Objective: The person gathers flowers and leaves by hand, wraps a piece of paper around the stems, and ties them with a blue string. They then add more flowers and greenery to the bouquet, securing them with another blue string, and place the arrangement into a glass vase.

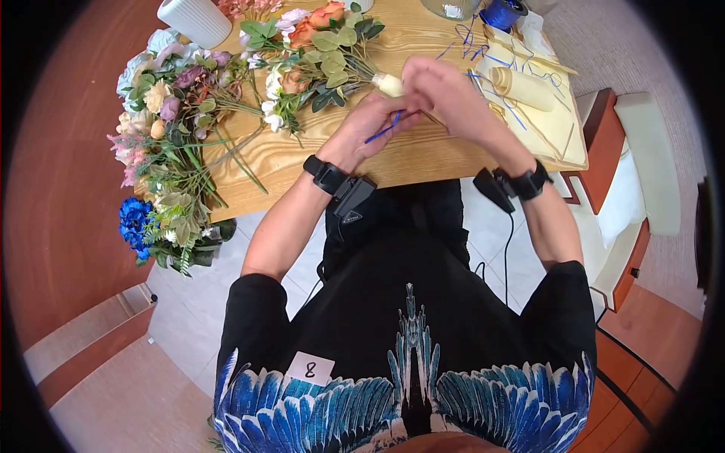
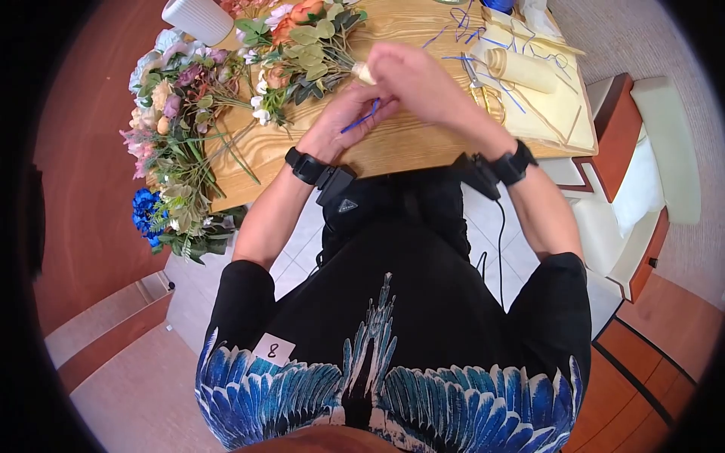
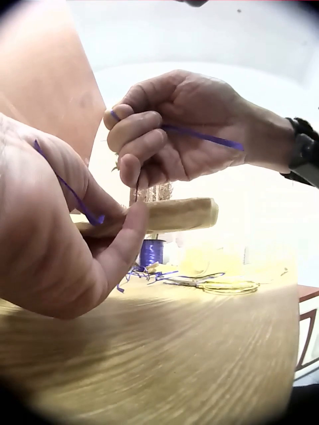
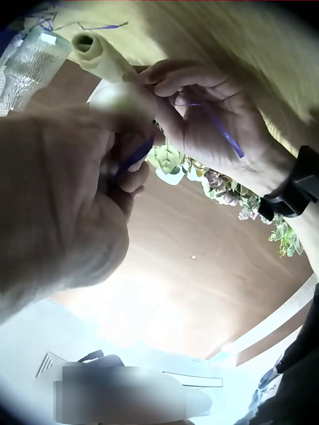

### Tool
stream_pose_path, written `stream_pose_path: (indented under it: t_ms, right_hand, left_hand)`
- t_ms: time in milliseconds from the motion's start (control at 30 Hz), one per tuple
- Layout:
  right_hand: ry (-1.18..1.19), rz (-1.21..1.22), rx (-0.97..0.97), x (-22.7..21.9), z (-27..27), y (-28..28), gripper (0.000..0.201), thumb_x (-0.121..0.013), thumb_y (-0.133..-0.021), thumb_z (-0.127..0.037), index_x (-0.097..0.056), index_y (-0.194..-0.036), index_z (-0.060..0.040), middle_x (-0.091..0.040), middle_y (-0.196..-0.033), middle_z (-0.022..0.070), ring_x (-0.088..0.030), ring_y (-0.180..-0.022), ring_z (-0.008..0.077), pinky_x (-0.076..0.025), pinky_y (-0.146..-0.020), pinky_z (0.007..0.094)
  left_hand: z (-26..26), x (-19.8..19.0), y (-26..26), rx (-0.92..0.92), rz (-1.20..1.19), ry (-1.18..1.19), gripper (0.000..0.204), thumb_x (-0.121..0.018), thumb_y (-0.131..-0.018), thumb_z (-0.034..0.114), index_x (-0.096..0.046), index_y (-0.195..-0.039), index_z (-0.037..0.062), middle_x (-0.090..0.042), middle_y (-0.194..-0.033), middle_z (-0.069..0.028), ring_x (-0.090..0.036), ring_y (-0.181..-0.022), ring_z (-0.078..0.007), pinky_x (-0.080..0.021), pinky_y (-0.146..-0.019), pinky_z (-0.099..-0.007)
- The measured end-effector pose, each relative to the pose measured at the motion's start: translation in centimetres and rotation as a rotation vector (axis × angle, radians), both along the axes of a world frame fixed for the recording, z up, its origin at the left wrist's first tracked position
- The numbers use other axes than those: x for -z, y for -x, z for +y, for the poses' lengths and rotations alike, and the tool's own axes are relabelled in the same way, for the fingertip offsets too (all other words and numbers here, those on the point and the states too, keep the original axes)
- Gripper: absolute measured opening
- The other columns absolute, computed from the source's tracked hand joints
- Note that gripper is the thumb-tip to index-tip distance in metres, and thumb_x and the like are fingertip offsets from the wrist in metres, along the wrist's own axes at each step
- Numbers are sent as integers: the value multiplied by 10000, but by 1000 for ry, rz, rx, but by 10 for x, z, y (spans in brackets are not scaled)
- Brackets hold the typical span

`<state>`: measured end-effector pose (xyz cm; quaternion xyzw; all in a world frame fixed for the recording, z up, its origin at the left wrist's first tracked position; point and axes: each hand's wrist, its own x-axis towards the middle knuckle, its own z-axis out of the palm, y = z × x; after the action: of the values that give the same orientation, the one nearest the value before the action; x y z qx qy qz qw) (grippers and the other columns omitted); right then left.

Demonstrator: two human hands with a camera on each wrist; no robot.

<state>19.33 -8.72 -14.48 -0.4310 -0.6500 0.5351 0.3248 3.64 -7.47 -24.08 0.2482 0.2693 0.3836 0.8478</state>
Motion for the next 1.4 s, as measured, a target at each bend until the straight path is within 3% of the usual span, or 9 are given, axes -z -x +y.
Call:
stream_pose_path:
  t_ms: [100, 233, 367, 500, 700, 800, 1033, 1400]
  right_hand:
    - [116, 107, -64, 1, 26, -11, 186, -430, -971, -164, -465, -812, -73, -358, -665, -57, -329, -603, 50, -288, -546, 215]
    - [197, 148, -50, 6, 38, -13, 193, -433, -971, -168, -458, -802, -77, -334, -663, -61, -294, -576, 52, -280, -537, 220]
    - [276, 273, 37, 29, 38, -12, 168, -434, -974, -157, -460, -827, -77, -322, -663, -61, -282, -565, 51, -292, -520, 223]
    - [340, 373, 162, 30, 34, -8, 151, -444, -976, -152, -458, -846, -76, -318, -661, -60, -284, -561, 56, -309, -507, 226]
    - [197, 328, 215, 39, 34, -7, 132, -460, -972, -153, -477, -869, -73, -343, -672, -54, -320, -567, 57, -345, -528, 231]
    - [235, 391, 275, 41, 33, -9, 142, -473, -935, -158, -502, -825, -72, -357, -635, -51, -332, -541, 70, -366, -521, 243]
    - [311, 462, 296, 42, 38, -11, 129, -471, -965, -156, -485, -868, -72, -354, -663, -47, -331, -571, 63, -358, -539, 232]
    - [153, 317, 261, 50, 40, -5, 142, -468, -965, -169, -505, -851, -91, -395, -690, -56, -340, -589, 46, -343, -549, 217]
  left_hand:
    - [-2, -11, 1, 26, 43, 66, 126, -604, -941, 82, -642, -1039, 13, -678, -994, -53, -672, -895, -127, -573, -823, -233]
    - [-3, -13, -1, 5, -18, 111, 174, -610, -934, 74, -623, -1090, -2, -670, -1074, -70, -661, -962, -147, -569, -889, -261]
    - [-1, -1, -3, 41, -134, 127, 192, -597, -935, 55, -606, -1110, -24, -662, -1098, -92, -660, -976, -164, -574, -902, -274]
    - [-2, 1, -2, 22, -95, 141, 188, -584, -946, 60, -603, -1113, -23, -662, -1100, -93, -661, -973, -161, -573, -908, -272]
    - [-6, -1, -3, 2, -74, 119, 187, -603, -958, 133, -623, -1108, 22, -663, -1095, -51, -637, -999, -129, -548, -927, -266]
    - [-6, -2, -5, 5, -78, 84, 189, -610, -959, 145, -626, -1107, 29, -662, -1102, -51, -637, -992, -122, -547, -927, -261]
    - [-5, 0, -4, 10, -83, 136, 205, -611, -960, 149, -623, -1097, -3, -653, -1017, -38, -635, -967, -124, -540, -945, -271]
    - [-8, -7, 0, 28, -80, 53, 176, -648, -943, 131, -640, -1042, -14, -681, -988, -61, -671, -912, -124, -575, -874, -241]
